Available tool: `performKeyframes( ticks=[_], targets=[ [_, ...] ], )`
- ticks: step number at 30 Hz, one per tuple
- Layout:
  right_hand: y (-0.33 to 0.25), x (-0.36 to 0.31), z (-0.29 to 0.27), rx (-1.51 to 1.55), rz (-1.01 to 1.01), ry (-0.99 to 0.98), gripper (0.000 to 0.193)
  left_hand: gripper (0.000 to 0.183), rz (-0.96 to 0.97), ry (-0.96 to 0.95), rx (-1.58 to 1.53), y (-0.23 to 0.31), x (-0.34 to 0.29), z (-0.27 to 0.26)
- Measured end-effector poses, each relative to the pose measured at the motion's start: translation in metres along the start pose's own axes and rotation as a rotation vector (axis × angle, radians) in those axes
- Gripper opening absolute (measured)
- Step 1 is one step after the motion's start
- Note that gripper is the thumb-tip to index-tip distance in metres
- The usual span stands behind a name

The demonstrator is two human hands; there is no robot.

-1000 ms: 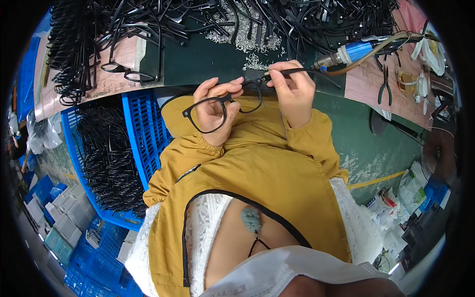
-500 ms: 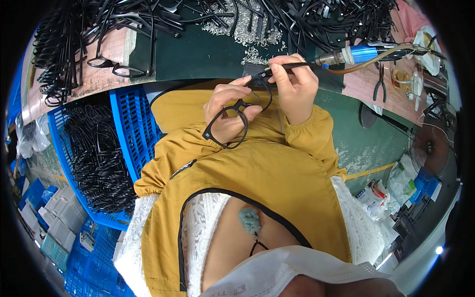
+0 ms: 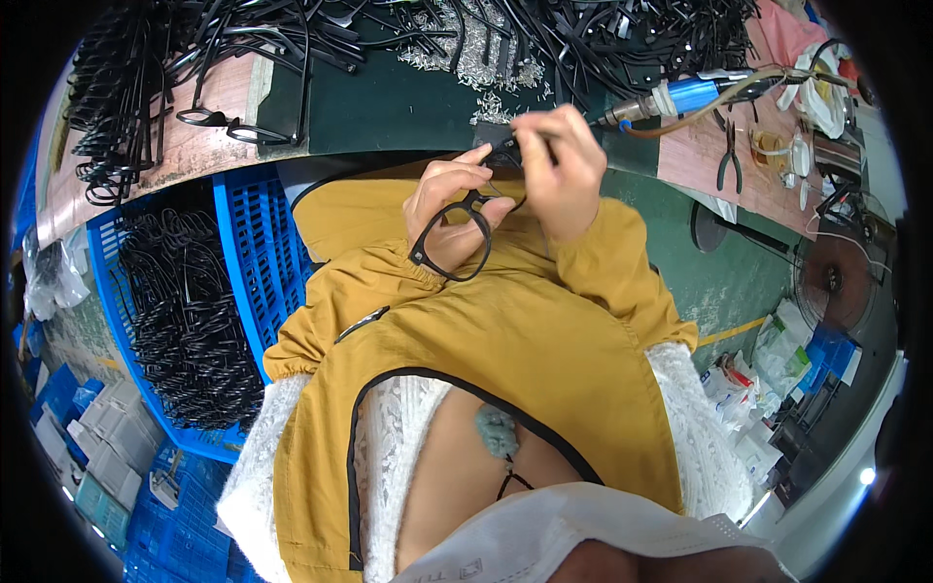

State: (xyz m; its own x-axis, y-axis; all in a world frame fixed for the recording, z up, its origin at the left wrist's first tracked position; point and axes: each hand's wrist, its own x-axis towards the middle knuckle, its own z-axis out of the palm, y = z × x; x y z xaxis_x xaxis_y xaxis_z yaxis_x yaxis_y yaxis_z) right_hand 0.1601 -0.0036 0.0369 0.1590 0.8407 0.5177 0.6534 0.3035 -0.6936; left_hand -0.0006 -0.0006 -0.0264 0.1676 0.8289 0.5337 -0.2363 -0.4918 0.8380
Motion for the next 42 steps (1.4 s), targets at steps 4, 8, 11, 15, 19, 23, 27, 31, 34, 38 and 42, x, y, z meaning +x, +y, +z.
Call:
performKeyframes(
  ticks=[4, 8, 11, 15, 19, 23, 27, 31, 34, 38, 42],
  targets=[
    [0.004, -0.008, 0.002, 0.131, 0.333, 0.005, 0.006, 0.049, -0.038, 0.016, -0.036, 0.004, 0.001, 0.002],
    [0.004, -0.014, -0.005, 0.346, 0.492, 0.001, 0.011, 0.051, -0.18, 0.04, -0.159, 0.015, 0.008, 0.004],
    [-0.003, 0.004, -0.023, 0.382, 0.569, -0.338, 0.02, 0.045, -0.42, 0.149, -0.329, 0.026, 0.021, -0.008],
    [-0.019, 0.065, -0.012, 0.129, 0.44, -0.604, 0.029, 0.037, -0.532, 0.402, -0.478, 0.035, 0.042, -0.043],
    [-0.038, 0.119, 0.089, -0.396, -0.237, -0.46, 0.033, 0.029, -0.554, 0.424, -0.547, 0.033, 0.052, -0.061],
    [-0.034, 0.151, 0.121, -0.673, -0.182, -0.732, 0.028, 0.024, -0.607, 0.369, -0.474, 0.028, 0.055, -0.065],
    [-0.014, 0.156, 0.081, -0.712, -0.205, -0.629, 0.014, 0.022, -0.637, 0.335, -0.391, 0.024, 0.056, -0.065],
    [-0.003, 0.144, 0.064, -0.621, -0.28, -0.541, 0.007, 0.022, -0.625, 0.305, -0.33, 0.023, 0.057, -0.064],
    [-0.003, 0.136, 0.071, -0.506, -0.411, -0.196, 0.007, 0.021, -0.624, 0.293, -0.323, 0.023, 0.058, -0.063],
    [-0.012, 0.128, 0.086, -0.364, -0.554, -0.462, 0.013, 0.021, -0.639, 0.305, -0.34, 0.022, 0.056, -0.063],
    [-0.017, 0.136, 0.094, -0.571, -0.549, -0.634, 0.007, 0.021, -0.637, 0.301, -0.33, 0.022, 0.057, -0.064]
  ],
)
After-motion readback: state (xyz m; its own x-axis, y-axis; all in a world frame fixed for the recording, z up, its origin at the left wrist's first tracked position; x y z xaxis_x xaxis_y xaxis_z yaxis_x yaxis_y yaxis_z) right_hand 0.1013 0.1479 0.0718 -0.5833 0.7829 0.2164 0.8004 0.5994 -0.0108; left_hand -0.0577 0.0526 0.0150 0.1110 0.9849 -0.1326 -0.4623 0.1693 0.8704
